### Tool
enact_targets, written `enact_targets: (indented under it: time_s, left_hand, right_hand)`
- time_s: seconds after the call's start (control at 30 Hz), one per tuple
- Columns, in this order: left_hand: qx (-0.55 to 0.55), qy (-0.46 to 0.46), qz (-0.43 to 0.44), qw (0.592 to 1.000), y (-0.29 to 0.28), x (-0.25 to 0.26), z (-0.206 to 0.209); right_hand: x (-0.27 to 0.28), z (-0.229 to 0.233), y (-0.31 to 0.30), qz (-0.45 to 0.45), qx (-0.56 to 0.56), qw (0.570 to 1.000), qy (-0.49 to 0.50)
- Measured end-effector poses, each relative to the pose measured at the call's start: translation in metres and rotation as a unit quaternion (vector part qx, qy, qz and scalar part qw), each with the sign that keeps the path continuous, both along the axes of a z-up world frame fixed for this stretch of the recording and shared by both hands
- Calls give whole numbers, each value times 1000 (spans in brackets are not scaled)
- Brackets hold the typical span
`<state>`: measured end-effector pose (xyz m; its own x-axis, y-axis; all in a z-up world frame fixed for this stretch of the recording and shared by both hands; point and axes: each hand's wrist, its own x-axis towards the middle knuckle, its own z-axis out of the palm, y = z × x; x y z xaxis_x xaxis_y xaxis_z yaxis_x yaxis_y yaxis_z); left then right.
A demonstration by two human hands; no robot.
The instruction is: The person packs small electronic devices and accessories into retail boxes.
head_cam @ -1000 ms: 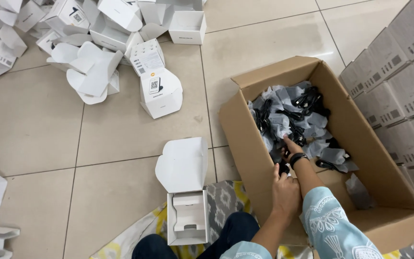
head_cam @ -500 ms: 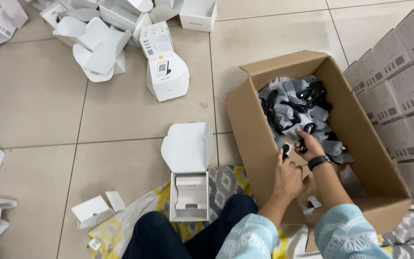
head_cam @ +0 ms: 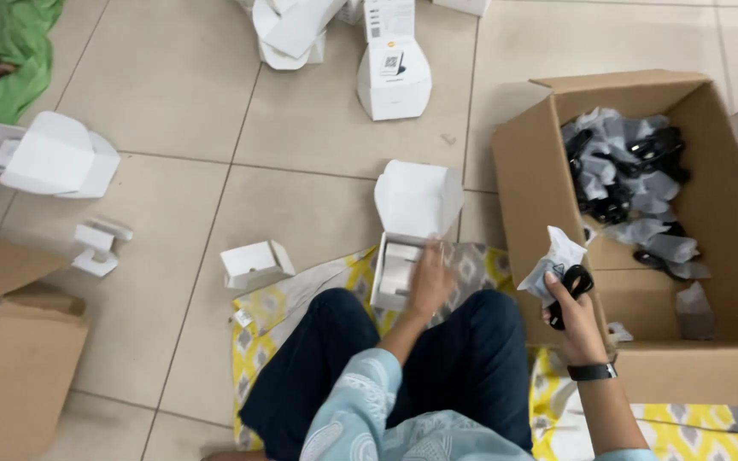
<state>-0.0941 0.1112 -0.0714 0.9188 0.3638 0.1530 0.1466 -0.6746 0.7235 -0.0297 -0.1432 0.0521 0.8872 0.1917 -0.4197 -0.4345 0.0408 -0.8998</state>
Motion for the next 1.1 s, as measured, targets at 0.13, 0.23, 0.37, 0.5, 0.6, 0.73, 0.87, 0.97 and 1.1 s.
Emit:
enact_targets:
  time_s: [0.13, 0.23, 0.37, 0.5, 0.6, 0.73, 0.87, 0.97, 1.1]
  left_hand:
    - [181, 70, 164, 967, 169, -99, 56]
    - [335, 294, 209, 871, 262, -149, 44]
    - [393, 348, 205, 826, 340, -186, -13]
    - [414, 399, 150, 804, 342, -192, -33]
    - [317, 352, 119, 873, 301, -164, 64]
    - [176, 271, 191, 927, 253, -136, 116]
    - [78, 154, 225, 959, 240, -126, 41]
    - [32, 48, 167, 984, 163, -120, 52]
    - [-318, 70, -13, 945, 39, -120, 62]
  right_hand:
    - [-38, -33, 37, 26, 26, 997, 63]
    - [-62, -50, 61, 34, 43, 996, 70]
    - [-75, -66, 85, 42, 13, 996, 72]
    - [-77, -57, 87, 46, -9, 996, 76]
    - [-74, -61, 80, 65, -15, 995, 71]
    - [-75, -60, 78, 77, -33, 994, 67]
    - [-78, -45, 79, 89, -55, 991, 81]
    - [-75, -36, 71, 109, -68, 990, 63]
    - [-79, -40, 72, 166, -75, 983, 24]
